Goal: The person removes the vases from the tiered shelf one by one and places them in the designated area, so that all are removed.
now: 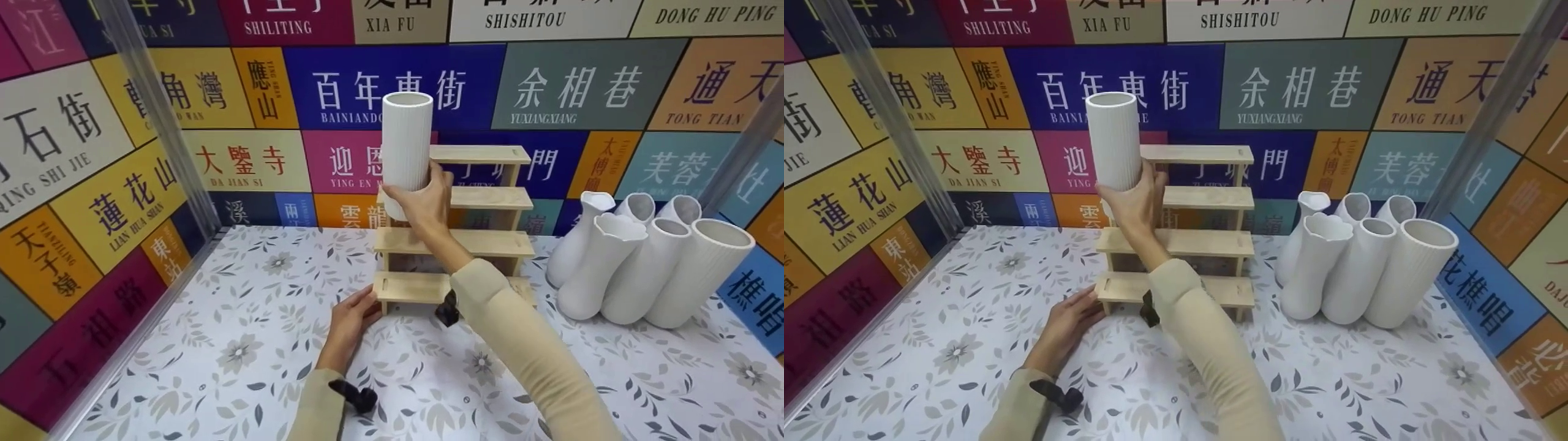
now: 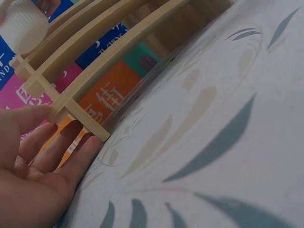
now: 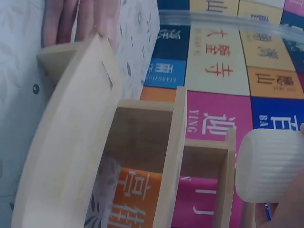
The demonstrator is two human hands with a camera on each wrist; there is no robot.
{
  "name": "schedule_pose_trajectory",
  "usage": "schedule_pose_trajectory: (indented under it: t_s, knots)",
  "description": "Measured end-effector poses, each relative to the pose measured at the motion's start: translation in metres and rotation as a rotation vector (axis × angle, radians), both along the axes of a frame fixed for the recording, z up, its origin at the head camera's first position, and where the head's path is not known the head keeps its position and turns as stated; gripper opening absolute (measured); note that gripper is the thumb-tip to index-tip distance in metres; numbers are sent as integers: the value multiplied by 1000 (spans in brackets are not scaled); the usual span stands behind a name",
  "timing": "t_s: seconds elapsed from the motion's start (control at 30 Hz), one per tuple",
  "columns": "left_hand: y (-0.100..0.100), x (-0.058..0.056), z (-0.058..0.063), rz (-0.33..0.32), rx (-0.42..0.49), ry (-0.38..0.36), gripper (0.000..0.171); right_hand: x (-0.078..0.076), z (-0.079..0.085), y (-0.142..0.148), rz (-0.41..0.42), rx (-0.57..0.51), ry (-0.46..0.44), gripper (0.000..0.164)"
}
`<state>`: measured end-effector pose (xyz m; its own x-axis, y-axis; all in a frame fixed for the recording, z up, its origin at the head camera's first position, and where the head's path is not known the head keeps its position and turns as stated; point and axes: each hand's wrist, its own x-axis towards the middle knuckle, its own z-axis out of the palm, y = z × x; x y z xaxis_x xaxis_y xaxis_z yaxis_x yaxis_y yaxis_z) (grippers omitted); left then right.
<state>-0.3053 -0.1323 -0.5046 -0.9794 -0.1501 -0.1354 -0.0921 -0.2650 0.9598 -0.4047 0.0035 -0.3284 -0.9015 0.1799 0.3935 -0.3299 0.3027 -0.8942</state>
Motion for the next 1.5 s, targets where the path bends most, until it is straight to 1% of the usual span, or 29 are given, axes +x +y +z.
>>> schedule_pose_trajectory:
  t_s: [0.13, 0.2, 0.33, 0.47, 0.6, 0.7, 0.87, 0.97, 1.13, 1.3, 1.5]
  knots:
    - [-3, 0, 0, -6, 2, 6, 46, 16, -2, 4, 40, -26, 22, 94]
    - [-5, 0, 0, -4, -4, -3, 45, 26, -5, 6, 51, -33, 32, 94]
    - [-6, -1, 0, -4, -2, 9, 45, 43, -15, 11, 55, -47, 80, 96]
    - [-7, 0, -1, 2, 4, 21, 45, 56, -27, 17, 69, -60, 151, 96]
    - [-6, 0, -4, 7, -7, 0, 45, 70, -41, 28, 90, -68, 161, 94]
    - [-4, 1, -3, 5, -16, -11, 45, 78, -47, 40, 101, -56, 151, 93]
    - [-3, 1, -1, 4, -31, -7, 46, 88, -52, 61, 100, -9, 173, 94]
    - [-2, 1, 0, 7, -28, -11, 45, 93, -55, 73, 103, -13, 172, 94]
    - [-1, 2, 1, 7, -32, -21, 45, 102, -61, 91, 113, -49, 143, 91]
    - [-1, 2, 2, 12, -34, -16, 47, 107, -65, 107, 99, -38, 119, 92]
    - [2, 2, 1, -8, -35, -1, 48, 114, -70, 132, 67, -33, 61, 93]
